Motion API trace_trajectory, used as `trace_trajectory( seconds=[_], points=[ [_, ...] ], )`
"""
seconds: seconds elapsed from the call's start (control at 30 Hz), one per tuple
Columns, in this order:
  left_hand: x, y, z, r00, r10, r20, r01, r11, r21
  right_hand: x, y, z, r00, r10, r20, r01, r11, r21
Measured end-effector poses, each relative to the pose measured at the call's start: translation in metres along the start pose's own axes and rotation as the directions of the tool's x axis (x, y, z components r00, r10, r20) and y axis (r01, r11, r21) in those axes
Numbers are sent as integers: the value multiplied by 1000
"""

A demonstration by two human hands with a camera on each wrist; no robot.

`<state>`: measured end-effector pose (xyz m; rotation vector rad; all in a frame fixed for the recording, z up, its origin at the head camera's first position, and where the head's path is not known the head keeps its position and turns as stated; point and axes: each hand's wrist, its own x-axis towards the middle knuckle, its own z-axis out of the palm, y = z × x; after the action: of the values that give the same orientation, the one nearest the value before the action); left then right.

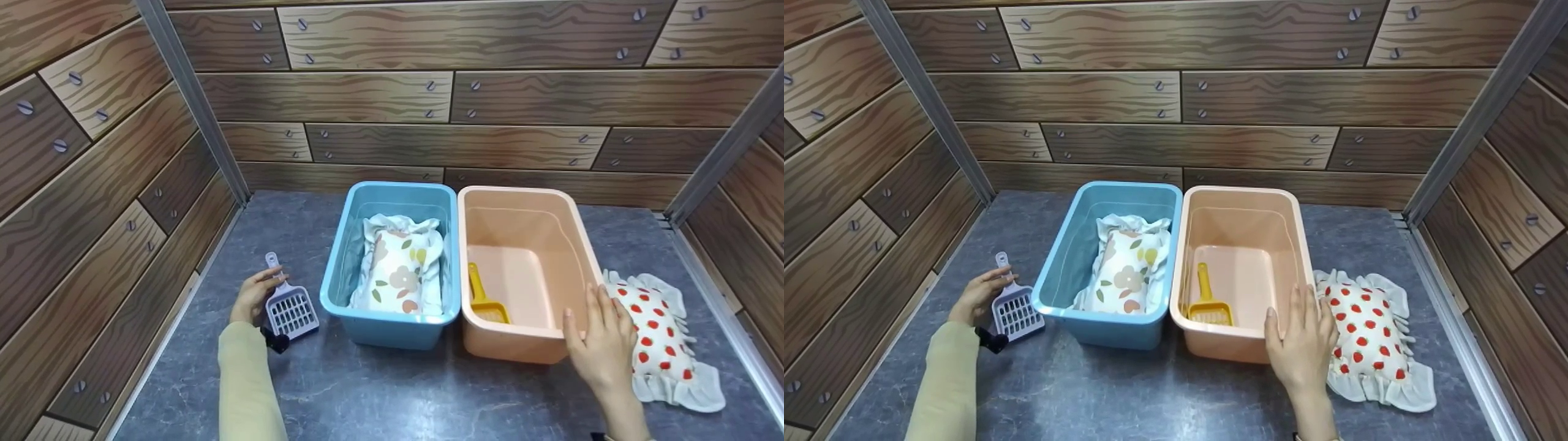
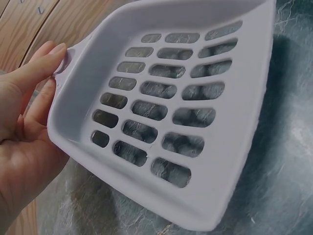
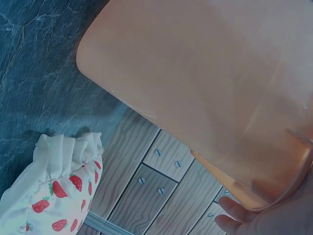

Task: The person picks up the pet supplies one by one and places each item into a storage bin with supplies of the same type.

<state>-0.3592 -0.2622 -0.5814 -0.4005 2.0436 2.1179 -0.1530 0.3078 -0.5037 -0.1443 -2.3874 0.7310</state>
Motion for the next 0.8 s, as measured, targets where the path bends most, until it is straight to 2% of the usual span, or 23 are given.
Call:
trace_trajectory(
  seconds=[0.2, 0.47, 0.8],
  points=[
    [0, 0, -1, 1000, 26, -13, -26, 1000, 17, 0, 0, 0, 1000, -8, -5, 8, 1000, 1],
    [-4, -1, -5, 999, 23, -39, -24, 999, -41, 0, 0, 0, 1000, -10, -3, 10, 1000, 0],
    [-10, 9, -10, 994, 81, -69, -82, 997, -10, 0, -1, -1, 1000, -1, -4, 1, 1000, 1]
  ],
)
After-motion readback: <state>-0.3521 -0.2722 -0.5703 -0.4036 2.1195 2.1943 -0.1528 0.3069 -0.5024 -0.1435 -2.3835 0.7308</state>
